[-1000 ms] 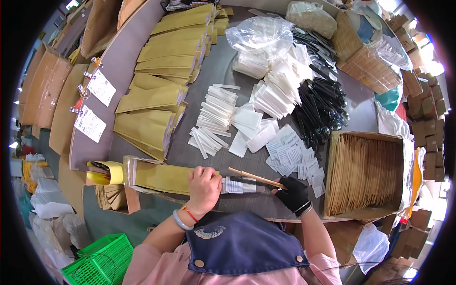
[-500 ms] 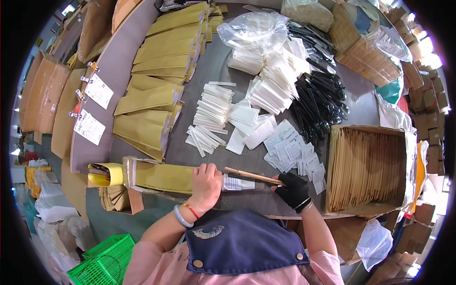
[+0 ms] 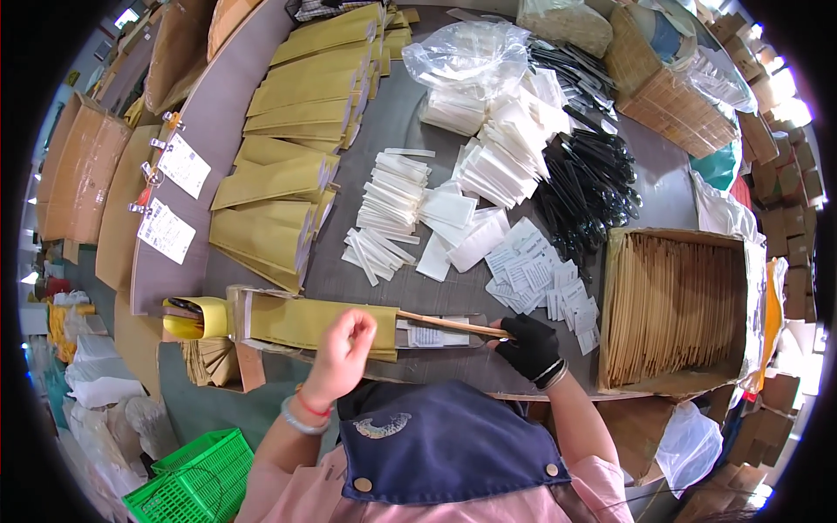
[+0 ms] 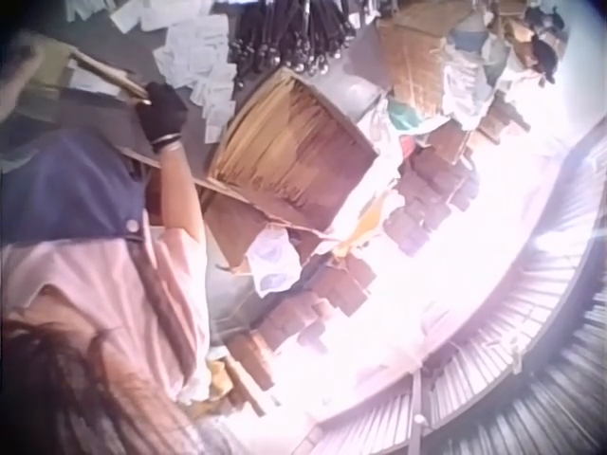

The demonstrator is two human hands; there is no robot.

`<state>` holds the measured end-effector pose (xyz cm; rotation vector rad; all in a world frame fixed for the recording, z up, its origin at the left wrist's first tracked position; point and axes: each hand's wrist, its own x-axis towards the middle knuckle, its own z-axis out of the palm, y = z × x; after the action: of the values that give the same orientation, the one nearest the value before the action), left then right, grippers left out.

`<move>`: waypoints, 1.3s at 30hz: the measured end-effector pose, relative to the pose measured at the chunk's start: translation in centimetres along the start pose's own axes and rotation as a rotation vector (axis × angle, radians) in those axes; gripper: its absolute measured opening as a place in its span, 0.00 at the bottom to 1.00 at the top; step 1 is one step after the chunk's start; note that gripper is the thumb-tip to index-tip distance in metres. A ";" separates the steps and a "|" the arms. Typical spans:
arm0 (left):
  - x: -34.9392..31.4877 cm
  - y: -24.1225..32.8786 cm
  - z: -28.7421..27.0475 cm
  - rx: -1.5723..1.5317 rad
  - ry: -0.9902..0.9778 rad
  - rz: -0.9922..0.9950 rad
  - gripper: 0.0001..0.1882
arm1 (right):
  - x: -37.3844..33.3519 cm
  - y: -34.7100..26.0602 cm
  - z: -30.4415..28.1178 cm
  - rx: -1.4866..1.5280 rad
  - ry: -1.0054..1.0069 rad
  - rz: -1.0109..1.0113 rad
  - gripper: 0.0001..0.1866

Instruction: Manual assembly and packaging of wooden sticks into paper sleeves on a production line.

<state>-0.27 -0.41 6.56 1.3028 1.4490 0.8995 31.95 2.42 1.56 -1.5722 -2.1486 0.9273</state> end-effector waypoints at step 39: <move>2.5 -1.7 4.0 0.762 -0.208 0.487 0.39 | 0.9 -1.3 3.1 0.094 -0.015 -0.041 0.10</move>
<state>3.13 1.48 3.41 2.3119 1.3742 0.4735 28.83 2.06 -0.02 -1.4759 -2.1068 1.0150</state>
